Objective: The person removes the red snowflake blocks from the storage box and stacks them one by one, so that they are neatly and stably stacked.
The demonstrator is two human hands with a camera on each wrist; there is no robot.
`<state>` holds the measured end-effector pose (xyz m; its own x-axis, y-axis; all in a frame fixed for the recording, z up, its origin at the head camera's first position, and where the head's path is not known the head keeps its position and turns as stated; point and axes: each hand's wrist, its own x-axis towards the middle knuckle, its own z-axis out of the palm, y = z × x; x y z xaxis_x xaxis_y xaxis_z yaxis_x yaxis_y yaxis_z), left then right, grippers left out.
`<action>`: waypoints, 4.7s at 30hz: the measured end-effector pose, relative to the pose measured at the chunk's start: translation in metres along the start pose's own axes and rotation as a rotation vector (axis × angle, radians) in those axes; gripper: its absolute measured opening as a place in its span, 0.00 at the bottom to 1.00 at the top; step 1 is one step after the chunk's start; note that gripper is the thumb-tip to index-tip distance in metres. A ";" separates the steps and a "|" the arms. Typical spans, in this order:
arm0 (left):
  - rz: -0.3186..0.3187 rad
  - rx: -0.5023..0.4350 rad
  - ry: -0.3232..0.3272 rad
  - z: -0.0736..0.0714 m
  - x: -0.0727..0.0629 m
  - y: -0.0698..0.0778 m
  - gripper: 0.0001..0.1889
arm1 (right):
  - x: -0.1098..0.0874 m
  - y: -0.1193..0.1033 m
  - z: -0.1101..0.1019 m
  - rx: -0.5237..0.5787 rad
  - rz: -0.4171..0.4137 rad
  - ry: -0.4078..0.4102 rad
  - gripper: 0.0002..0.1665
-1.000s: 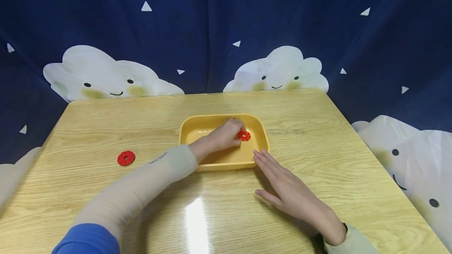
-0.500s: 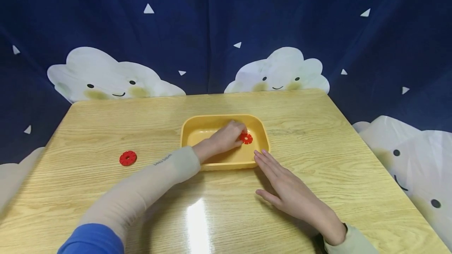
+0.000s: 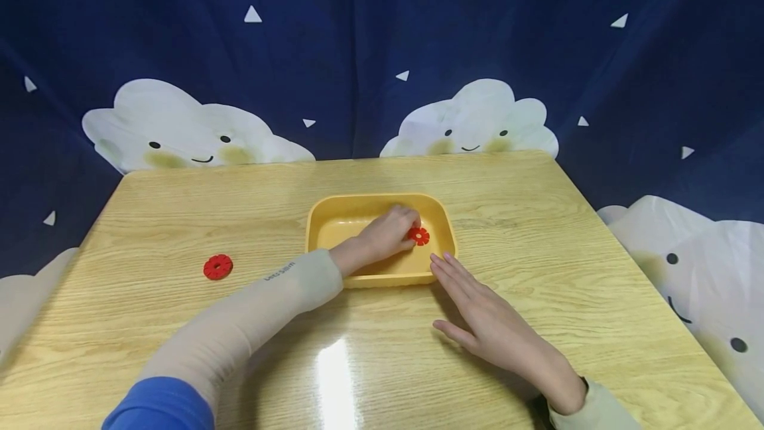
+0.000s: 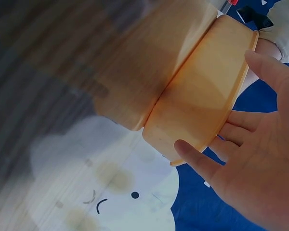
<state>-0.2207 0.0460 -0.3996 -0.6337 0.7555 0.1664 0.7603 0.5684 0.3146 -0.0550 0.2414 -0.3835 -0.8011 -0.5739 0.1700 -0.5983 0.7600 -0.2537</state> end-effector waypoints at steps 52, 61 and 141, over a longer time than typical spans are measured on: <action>0.026 -0.055 0.022 0.000 0.000 0.003 0.15 | 0.000 0.000 0.000 -0.010 -0.011 0.014 0.51; 0.024 -0.132 0.085 -0.006 -0.005 0.000 0.15 | 0.000 -0.001 0.000 -0.011 0.001 0.007 0.51; -0.390 0.010 0.568 -0.084 -0.286 -0.101 0.17 | 0.000 -0.004 0.001 -0.012 -0.005 0.012 0.50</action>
<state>-0.1283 -0.2542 -0.4007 -0.8361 0.2089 0.5072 0.4609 0.7689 0.4431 -0.0522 0.2380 -0.3833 -0.7980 -0.5742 0.1829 -0.6026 0.7605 -0.2417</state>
